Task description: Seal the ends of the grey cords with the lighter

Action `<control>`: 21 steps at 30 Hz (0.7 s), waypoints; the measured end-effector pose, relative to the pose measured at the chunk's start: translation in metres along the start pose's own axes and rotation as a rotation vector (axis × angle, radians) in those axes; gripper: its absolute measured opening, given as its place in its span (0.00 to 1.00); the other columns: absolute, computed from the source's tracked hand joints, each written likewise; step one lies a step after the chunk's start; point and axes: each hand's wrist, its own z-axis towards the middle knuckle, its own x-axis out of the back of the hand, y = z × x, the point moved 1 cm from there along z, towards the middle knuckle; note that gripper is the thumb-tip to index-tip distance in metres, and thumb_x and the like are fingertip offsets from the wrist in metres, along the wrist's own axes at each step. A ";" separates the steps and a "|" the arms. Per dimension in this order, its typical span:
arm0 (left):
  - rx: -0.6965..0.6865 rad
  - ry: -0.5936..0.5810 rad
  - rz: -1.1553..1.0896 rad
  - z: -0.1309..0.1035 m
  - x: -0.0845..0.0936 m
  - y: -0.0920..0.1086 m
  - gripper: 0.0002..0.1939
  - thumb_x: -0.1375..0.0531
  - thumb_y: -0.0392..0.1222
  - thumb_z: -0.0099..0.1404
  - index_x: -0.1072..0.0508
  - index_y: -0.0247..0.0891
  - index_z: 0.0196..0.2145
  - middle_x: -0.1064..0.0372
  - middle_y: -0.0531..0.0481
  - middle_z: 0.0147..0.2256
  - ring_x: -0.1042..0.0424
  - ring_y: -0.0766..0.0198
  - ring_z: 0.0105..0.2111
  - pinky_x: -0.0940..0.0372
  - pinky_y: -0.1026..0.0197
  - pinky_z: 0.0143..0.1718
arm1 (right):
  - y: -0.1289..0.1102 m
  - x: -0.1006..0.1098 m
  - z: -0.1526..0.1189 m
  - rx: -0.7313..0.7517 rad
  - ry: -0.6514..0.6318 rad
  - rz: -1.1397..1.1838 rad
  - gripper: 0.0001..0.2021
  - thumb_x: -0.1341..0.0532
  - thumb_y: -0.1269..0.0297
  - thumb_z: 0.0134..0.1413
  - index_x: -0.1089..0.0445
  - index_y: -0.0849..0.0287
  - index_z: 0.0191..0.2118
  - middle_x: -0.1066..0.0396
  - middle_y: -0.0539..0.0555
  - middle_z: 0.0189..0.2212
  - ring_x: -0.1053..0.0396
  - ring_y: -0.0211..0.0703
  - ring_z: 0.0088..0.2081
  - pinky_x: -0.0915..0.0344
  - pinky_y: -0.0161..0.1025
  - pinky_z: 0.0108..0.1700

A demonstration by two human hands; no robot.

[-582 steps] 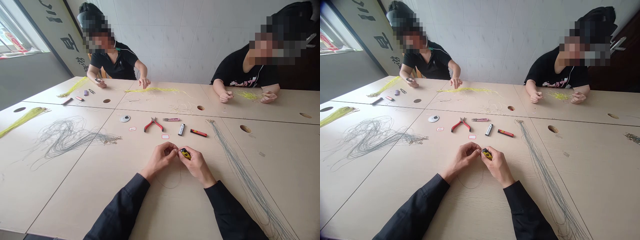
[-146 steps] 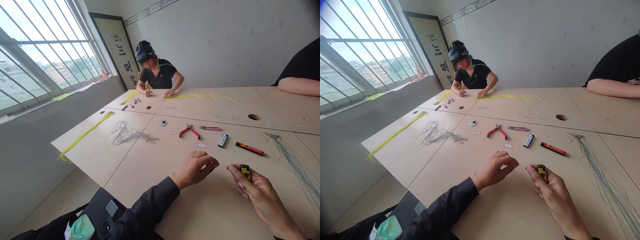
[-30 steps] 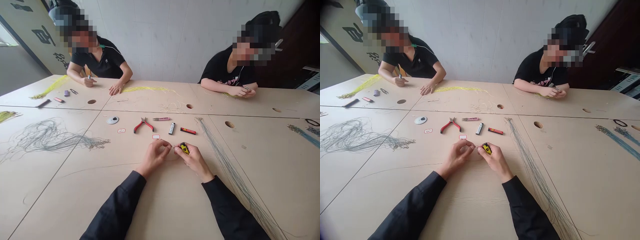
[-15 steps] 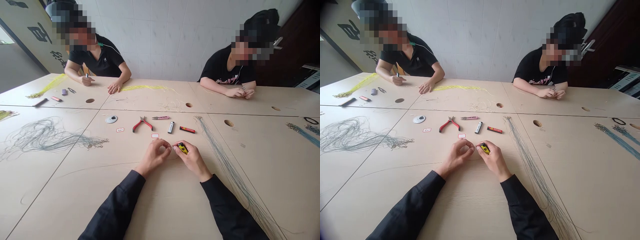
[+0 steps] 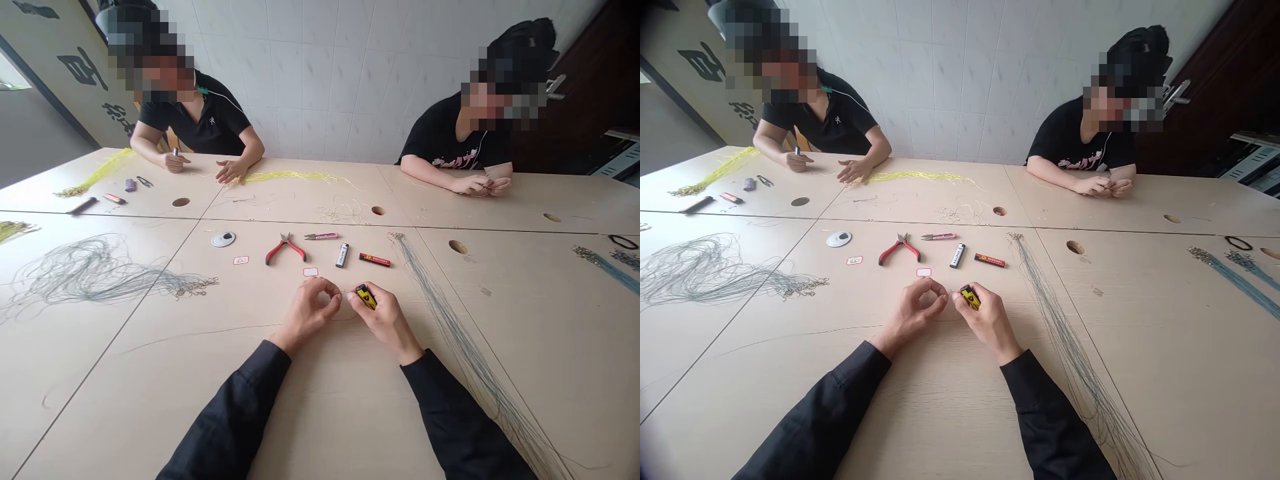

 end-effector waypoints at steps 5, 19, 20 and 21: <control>-0.022 -0.016 0.014 0.000 0.000 0.000 0.05 0.42 0.38 0.63 0.30 0.37 0.29 0.27 0.53 0.31 0.31 0.65 0.33 0.39 0.61 0.41 | 0.001 -0.004 0.001 -0.020 -0.027 0.054 0.11 0.39 0.55 0.58 0.30 0.59 0.34 0.31 0.48 0.27 0.37 0.37 0.28 0.41 0.33 0.30; 0.016 -0.049 -0.002 -0.001 -0.001 0.000 0.05 0.43 0.39 0.64 0.29 0.38 0.31 0.27 0.52 0.34 0.30 0.63 0.36 0.39 0.59 0.43 | 0.005 -0.005 0.001 -0.030 -0.053 0.026 0.09 0.41 0.59 0.57 0.31 0.59 0.33 0.36 0.47 0.25 0.43 0.36 0.26 0.44 0.33 0.28; 0.024 -0.051 -0.012 0.000 0.000 0.000 0.05 0.43 0.40 0.65 0.28 0.38 0.33 0.26 0.51 0.35 0.30 0.63 0.37 0.39 0.59 0.43 | 0.004 -0.006 0.001 -0.032 -0.058 0.021 0.09 0.41 0.59 0.57 0.31 0.59 0.33 0.36 0.47 0.25 0.43 0.36 0.26 0.44 0.33 0.27; 0.029 -0.056 -0.024 0.000 0.000 0.000 0.05 0.43 0.40 0.65 0.27 0.39 0.34 0.26 0.51 0.36 0.30 0.63 0.37 0.39 0.59 0.44 | 0.004 -0.006 0.001 -0.035 -0.065 0.018 0.09 0.41 0.59 0.57 0.31 0.60 0.34 0.37 0.47 0.25 0.43 0.36 0.25 0.44 0.33 0.27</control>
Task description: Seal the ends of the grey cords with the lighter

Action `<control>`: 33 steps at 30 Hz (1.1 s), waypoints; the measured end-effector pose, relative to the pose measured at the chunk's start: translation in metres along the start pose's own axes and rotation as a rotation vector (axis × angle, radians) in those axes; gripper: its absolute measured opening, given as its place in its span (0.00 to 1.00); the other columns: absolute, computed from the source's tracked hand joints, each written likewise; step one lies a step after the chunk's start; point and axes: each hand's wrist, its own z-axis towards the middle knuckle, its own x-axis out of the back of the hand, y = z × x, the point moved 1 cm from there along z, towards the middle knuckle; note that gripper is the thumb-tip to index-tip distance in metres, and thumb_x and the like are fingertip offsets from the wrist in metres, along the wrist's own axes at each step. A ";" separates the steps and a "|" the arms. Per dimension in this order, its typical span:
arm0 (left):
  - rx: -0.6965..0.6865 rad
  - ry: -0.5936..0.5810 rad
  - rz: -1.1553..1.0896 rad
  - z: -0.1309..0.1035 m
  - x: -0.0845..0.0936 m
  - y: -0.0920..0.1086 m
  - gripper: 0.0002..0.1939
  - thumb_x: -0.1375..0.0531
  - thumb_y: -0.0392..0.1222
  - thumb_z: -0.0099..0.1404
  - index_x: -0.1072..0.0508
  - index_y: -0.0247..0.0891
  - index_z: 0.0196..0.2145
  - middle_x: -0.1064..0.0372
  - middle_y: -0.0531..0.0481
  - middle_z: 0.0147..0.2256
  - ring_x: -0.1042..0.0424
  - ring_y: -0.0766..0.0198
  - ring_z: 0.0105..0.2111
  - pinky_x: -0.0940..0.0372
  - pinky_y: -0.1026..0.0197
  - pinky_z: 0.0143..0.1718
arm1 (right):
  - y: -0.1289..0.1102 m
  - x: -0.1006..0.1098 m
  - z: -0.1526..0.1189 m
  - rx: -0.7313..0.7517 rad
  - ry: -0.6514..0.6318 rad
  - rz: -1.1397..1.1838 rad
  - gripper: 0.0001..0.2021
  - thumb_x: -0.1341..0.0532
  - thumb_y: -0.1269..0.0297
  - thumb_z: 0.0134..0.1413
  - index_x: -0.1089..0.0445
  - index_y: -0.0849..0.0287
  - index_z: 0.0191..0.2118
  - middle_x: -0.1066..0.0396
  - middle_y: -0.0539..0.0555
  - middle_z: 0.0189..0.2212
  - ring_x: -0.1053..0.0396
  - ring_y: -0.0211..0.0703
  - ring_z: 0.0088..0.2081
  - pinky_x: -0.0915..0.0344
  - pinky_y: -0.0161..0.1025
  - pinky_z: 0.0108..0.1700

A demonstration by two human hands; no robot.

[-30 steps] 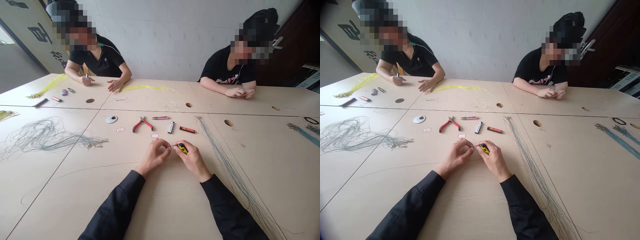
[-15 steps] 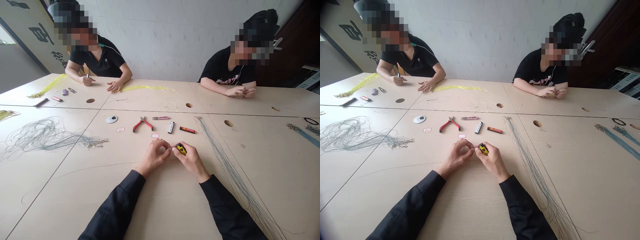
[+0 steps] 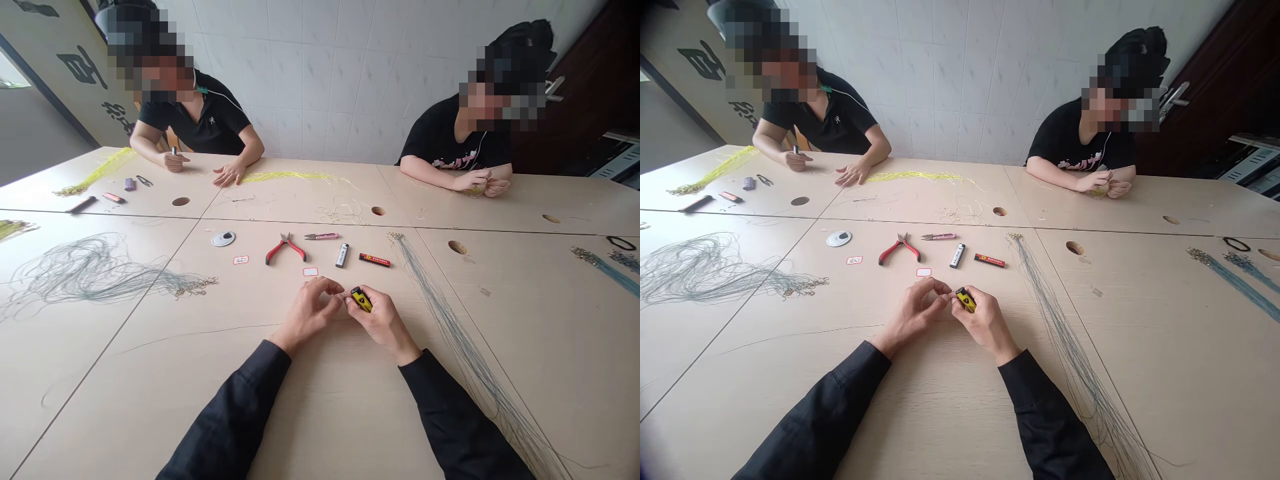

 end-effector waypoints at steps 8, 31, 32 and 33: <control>0.006 -0.030 -0.036 0.001 -0.001 0.000 0.05 0.43 0.38 0.64 0.29 0.37 0.30 0.26 0.53 0.33 0.30 0.66 0.34 0.38 0.62 0.39 | 0.002 -0.002 0.000 -0.013 -0.024 -0.033 0.09 0.41 0.59 0.55 0.34 0.59 0.30 0.40 0.46 0.22 0.45 0.35 0.24 0.46 0.33 0.26; -0.048 -0.071 0.047 0.000 -0.002 0.000 0.06 0.46 0.36 0.64 0.32 0.36 0.29 0.28 0.51 0.31 0.32 0.67 0.31 0.39 0.65 0.33 | -0.002 -0.002 -0.002 0.001 -0.030 -0.093 0.11 0.42 0.59 0.55 0.41 0.57 0.26 0.42 0.44 0.21 0.48 0.35 0.24 0.48 0.33 0.26; -0.051 -0.075 0.047 0.000 -0.002 0.000 0.06 0.46 0.36 0.64 0.32 0.36 0.30 0.28 0.51 0.31 0.32 0.67 0.31 0.39 0.65 0.33 | -0.002 -0.002 -0.002 0.004 -0.028 -0.095 0.11 0.42 0.59 0.55 0.41 0.57 0.26 0.43 0.44 0.21 0.48 0.35 0.24 0.48 0.33 0.26; -0.052 -0.078 0.047 0.000 -0.002 0.000 0.07 0.46 0.37 0.64 0.32 0.36 0.29 0.28 0.51 0.30 0.32 0.67 0.31 0.39 0.65 0.33 | -0.003 -0.002 -0.002 0.007 -0.028 -0.095 0.11 0.42 0.59 0.55 0.41 0.57 0.26 0.43 0.44 0.21 0.48 0.35 0.24 0.48 0.33 0.26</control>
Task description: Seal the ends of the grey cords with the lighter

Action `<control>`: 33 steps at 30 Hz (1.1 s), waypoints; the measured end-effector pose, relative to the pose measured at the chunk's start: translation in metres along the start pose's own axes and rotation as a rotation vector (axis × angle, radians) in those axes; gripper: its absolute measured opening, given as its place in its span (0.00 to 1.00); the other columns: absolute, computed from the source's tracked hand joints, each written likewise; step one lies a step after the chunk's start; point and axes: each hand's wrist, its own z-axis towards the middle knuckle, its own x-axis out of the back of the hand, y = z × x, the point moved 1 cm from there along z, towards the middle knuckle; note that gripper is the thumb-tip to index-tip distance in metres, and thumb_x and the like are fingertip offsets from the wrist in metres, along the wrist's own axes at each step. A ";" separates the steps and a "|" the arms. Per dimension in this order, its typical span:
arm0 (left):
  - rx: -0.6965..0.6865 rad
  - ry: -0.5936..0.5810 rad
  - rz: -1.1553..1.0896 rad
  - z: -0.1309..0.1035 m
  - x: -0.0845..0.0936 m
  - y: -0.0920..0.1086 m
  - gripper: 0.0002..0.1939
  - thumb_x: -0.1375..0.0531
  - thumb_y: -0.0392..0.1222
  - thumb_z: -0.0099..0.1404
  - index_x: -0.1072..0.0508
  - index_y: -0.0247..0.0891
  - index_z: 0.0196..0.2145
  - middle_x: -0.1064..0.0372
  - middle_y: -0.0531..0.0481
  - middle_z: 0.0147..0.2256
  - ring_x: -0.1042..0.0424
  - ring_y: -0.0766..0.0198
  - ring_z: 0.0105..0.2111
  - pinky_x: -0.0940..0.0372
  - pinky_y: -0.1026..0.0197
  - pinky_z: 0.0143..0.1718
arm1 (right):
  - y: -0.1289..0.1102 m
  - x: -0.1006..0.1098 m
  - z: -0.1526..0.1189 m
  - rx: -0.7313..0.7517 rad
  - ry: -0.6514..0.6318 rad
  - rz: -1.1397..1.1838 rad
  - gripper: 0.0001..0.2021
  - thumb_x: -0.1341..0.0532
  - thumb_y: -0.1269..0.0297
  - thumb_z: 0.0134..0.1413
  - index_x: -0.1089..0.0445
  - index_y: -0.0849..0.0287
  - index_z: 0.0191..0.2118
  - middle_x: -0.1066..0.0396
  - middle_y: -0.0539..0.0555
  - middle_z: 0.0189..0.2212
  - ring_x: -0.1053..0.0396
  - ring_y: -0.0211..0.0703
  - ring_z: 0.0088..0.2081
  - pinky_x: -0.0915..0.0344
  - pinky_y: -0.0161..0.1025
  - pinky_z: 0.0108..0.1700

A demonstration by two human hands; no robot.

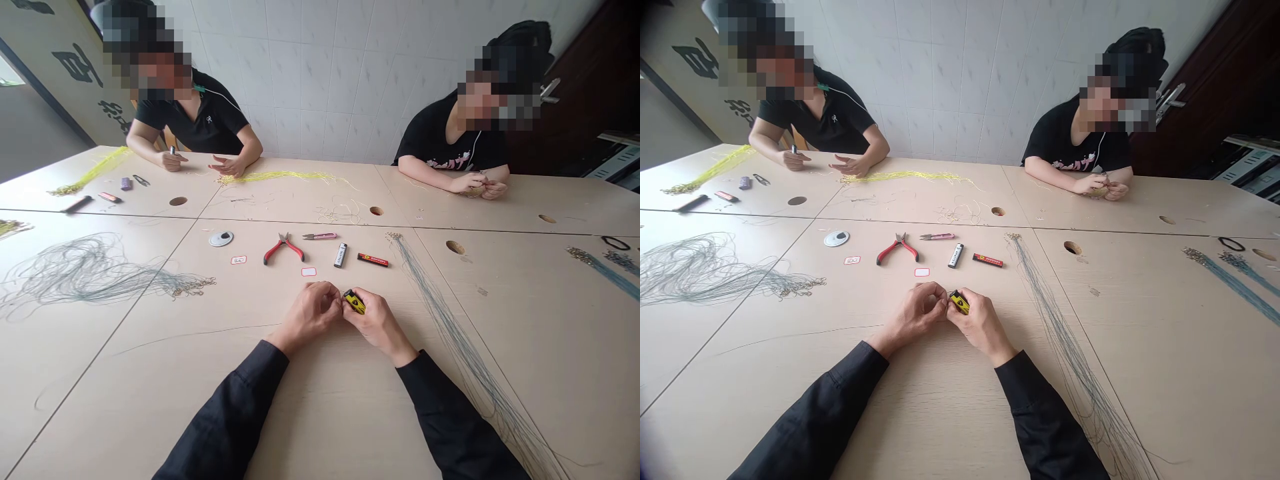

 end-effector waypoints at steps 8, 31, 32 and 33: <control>0.022 0.000 -0.014 0.001 0.000 0.001 0.07 0.47 0.37 0.64 0.31 0.36 0.29 0.29 0.51 0.29 0.34 0.67 0.29 0.40 0.65 0.31 | 0.000 -0.002 0.001 -0.010 0.006 0.015 0.11 0.42 0.60 0.55 0.42 0.57 0.26 0.45 0.44 0.21 0.49 0.35 0.25 0.49 0.34 0.26; 0.125 -0.010 -0.206 0.000 0.001 0.000 0.11 0.44 0.45 0.66 0.27 0.36 0.39 0.27 0.49 0.34 0.31 0.67 0.28 0.37 0.64 0.30 | 0.004 -0.001 0.001 -0.021 0.063 0.080 0.14 0.42 0.54 0.58 0.37 0.58 0.28 0.43 0.45 0.21 0.47 0.36 0.25 0.48 0.34 0.26; 0.120 -0.006 -0.205 0.000 0.001 0.001 0.11 0.44 0.45 0.66 0.26 0.36 0.38 0.27 0.49 0.34 0.31 0.67 0.29 0.37 0.64 0.30 | 0.004 -0.001 0.002 -0.021 0.064 0.080 0.14 0.42 0.54 0.58 0.37 0.58 0.28 0.43 0.45 0.21 0.47 0.36 0.25 0.48 0.34 0.26; 0.118 -0.001 -0.207 0.000 0.001 0.000 0.11 0.44 0.45 0.66 0.26 0.37 0.38 0.26 0.49 0.34 0.30 0.66 0.30 0.36 0.64 0.31 | 0.005 -0.001 0.002 -0.022 0.064 0.083 0.14 0.42 0.54 0.58 0.36 0.58 0.28 0.43 0.45 0.21 0.47 0.36 0.25 0.48 0.34 0.26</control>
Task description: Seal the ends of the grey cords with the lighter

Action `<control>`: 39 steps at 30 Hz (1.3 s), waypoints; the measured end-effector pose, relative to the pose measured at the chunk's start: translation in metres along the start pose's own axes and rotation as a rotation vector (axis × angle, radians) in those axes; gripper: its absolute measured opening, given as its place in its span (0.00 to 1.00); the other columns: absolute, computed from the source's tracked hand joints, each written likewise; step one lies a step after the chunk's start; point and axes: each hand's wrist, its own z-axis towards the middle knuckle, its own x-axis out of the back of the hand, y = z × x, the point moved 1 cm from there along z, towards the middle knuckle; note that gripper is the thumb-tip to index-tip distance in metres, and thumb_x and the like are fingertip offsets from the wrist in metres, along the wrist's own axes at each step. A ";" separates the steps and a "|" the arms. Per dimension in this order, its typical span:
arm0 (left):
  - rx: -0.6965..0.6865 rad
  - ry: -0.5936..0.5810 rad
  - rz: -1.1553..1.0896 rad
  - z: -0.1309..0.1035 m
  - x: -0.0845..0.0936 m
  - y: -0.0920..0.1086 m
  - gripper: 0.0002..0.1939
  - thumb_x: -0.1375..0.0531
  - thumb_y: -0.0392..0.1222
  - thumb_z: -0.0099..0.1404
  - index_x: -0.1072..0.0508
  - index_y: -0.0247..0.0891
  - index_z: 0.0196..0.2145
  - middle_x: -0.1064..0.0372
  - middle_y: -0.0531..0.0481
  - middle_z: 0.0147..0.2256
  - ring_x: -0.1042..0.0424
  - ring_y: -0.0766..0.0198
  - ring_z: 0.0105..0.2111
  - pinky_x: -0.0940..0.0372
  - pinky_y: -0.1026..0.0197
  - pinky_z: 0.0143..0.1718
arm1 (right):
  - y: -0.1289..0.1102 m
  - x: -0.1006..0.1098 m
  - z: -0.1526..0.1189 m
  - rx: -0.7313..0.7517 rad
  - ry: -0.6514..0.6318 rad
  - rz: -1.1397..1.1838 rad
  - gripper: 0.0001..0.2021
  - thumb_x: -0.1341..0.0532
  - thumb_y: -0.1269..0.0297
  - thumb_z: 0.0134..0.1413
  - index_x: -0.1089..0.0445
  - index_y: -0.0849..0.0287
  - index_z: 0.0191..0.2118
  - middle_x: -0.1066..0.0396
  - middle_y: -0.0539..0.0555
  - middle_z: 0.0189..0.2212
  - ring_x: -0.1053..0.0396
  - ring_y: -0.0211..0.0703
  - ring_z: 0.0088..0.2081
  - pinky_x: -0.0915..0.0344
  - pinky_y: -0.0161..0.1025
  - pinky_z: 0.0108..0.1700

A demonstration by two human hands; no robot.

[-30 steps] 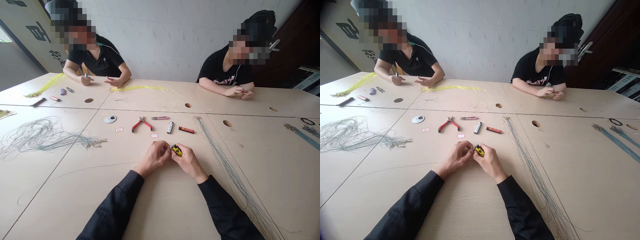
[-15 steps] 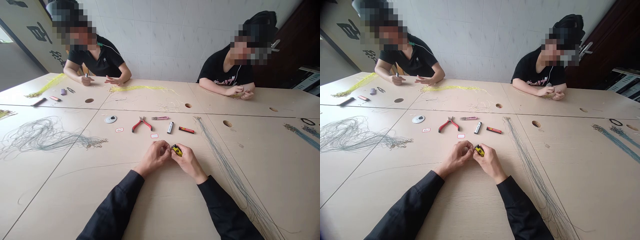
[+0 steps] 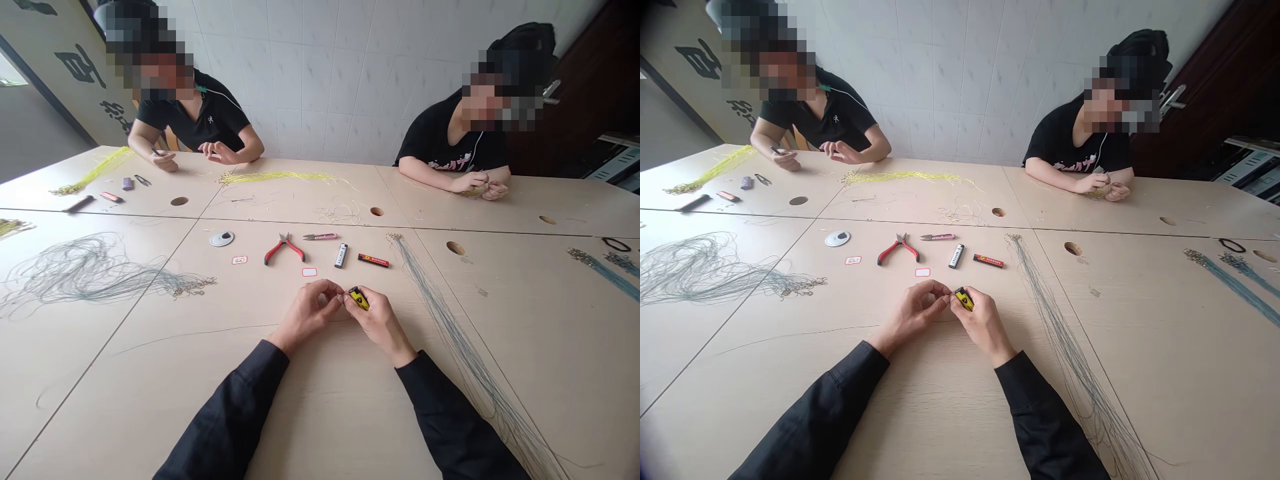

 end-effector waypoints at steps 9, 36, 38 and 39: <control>0.041 0.006 -0.056 0.001 -0.002 -0.009 0.11 0.44 0.44 0.66 0.26 0.35 0.34 0.25 0.48 0.32 0.29 0.65 0.29 0.36 0.65 0.29 | 0.000 -0.001 0.000 -0.020 -0.038 -0.005 0.14 0.42 0.53 0.59 0.32 0.59 0.31 0.38 0.48 0.24 0.44 0.37 0.26 0.47 0.35 0.27; 0.071 0.019 -0.022 0.000 0.000 -0.001 0.09 0.42 0.43 0.64 0.24 0.36 0.35 0.24 0.49 0.34 0.28 0.63 0.32 0.35 0.64 0.34 | 0.002 0.000 0.001 -0.016 -0.025 0.029 0.11 0.42 0.57 0.58 0.34 0.59 0.30 0.40 0.46 0.22 0.45 0.36 0.26 0.46 0.33 0.28; 0.075 0.008 -0.018 -0.001 0.001 -0.001 0.09 0.42 0.42 0.64 0.24 0.36 0.35 0.24 0.49 0.34 0.28 0.64 0.31 0.36 0.64 0.32 | 0.002 0.000 0.001 -0.015 -0.020 0.023 0.11 0.42 0.57 0.58 0.33 0.59 0.31 0.39 0.46 0.23 0.44 0.36 0.26 0.46 0.34 0.28; 0.076 0.005 -0.015 -0.001 0.001 -0.001 0.09 0.42 0.42 0.64 0.24 0.36 0.35 0.24 0.49 0.33 0.28 0.64 0.30 0.36 0.64 0.32 | 0.001 0.001 0.001 -0.016 -0.019 0.021 0.12 0.42 0.56 0.58 0.33 0.59 0.31 0.39 0.46 0.23 0.44 0.36 0.26 0.45 0.34 0.28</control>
